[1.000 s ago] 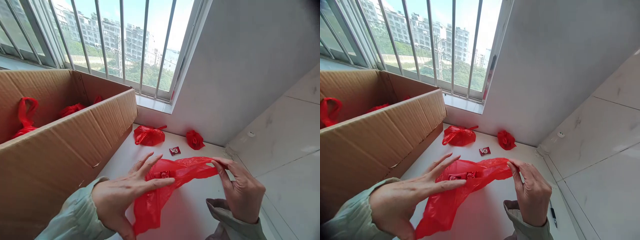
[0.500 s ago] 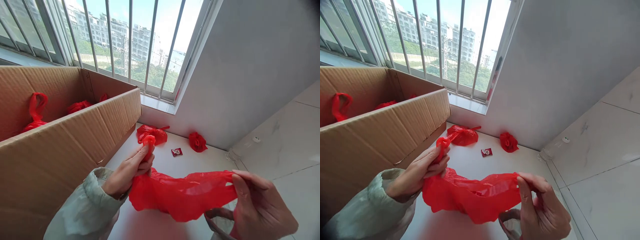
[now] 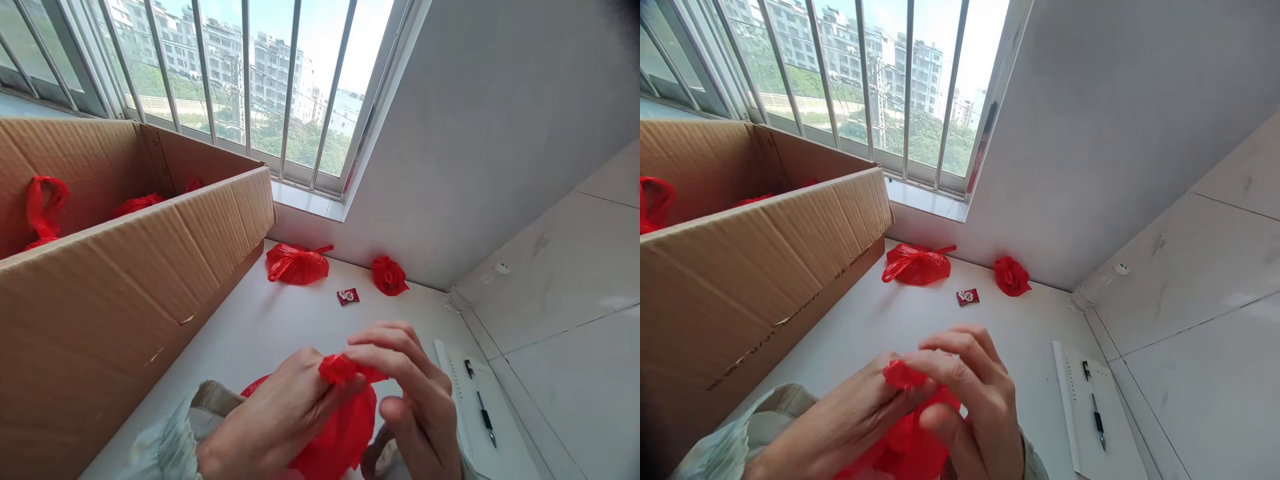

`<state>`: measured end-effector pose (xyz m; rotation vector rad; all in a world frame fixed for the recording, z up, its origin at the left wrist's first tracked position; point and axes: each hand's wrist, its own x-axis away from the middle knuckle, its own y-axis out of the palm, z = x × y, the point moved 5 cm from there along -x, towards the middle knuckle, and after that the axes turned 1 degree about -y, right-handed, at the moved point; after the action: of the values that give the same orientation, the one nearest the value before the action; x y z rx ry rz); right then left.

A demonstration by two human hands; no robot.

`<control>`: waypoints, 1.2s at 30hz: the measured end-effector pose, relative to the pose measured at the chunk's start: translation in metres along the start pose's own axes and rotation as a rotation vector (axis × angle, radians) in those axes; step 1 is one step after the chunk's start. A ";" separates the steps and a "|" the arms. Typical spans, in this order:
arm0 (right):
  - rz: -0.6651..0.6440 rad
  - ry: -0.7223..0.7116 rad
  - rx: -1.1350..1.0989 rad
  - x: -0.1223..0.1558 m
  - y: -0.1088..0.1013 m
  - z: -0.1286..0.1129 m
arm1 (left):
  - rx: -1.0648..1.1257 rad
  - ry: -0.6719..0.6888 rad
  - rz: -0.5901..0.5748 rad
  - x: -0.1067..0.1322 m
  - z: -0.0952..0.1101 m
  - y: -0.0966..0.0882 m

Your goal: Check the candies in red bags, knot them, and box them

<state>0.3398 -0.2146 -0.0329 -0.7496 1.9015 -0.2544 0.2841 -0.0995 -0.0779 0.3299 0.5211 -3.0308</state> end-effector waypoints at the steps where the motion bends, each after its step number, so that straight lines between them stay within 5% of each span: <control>1: 0.011 0.066 0.066 0.001 -0.004 0.008 | -0.001 -0.053 -0.013 -0.002 0.000 -0.003; 6: -0.093 0.331 -0.110 0.005 0.002 0.041 | 0.198 -0.203 -0.071 -0.011 0.000 -0.009; 11: 0.139 0.405 -0.127 0.009 -0.001 0.045 | 0.361 -0.295 -0.003 -0.012 -0.014 -0.013; 15: 0.216 0.240 -0.011 0.012 -0.006 0.024 | 0.696 -0.258 -0.081 -0.014 -0.020 -0.009; 18: -0.035 0.005 0.050 0.008 0.003 0.003 | 0.863 -0.213 -0.170 -0.017 -0.020 -0.010; 21: -0.226 -0.065 0.054 0.006 0.005 0.000 | 0.753 -0.131 -0.232 -0.017 -0.015 -0.018; 26: -0.067 0.167 -0.223 0.002 0.001 0.035 | 0.168 0.084 -0.392 -0.007 -0.004 -0.017; 29: -0.330 0.230 -0.498 0.004 0.032 0.046 | -0.202 0.190 -0.298 0.000 -0.003 -0.017; 31: -0.432 0.306 -0.539 0.006 0.048 0.050 | -0.438 0.236 -0.112 0.001 -0.002 -0.023; 34: -0.379 0.428 -0.552 0.009 0.057 0.055 | -0.614 0.306 0.249 0.001 0.005 -0.037; 36: -0.299 0.490 -0.659 0.010 0.059 0.060 | -0.598 0.349 0.349 -0.001 0.008 -0.040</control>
<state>0.3669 -0.1657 -0.0962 -1.5293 2.3597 0.0236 0.2806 -0.0648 -0.0572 0.8060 1.2007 -2.3461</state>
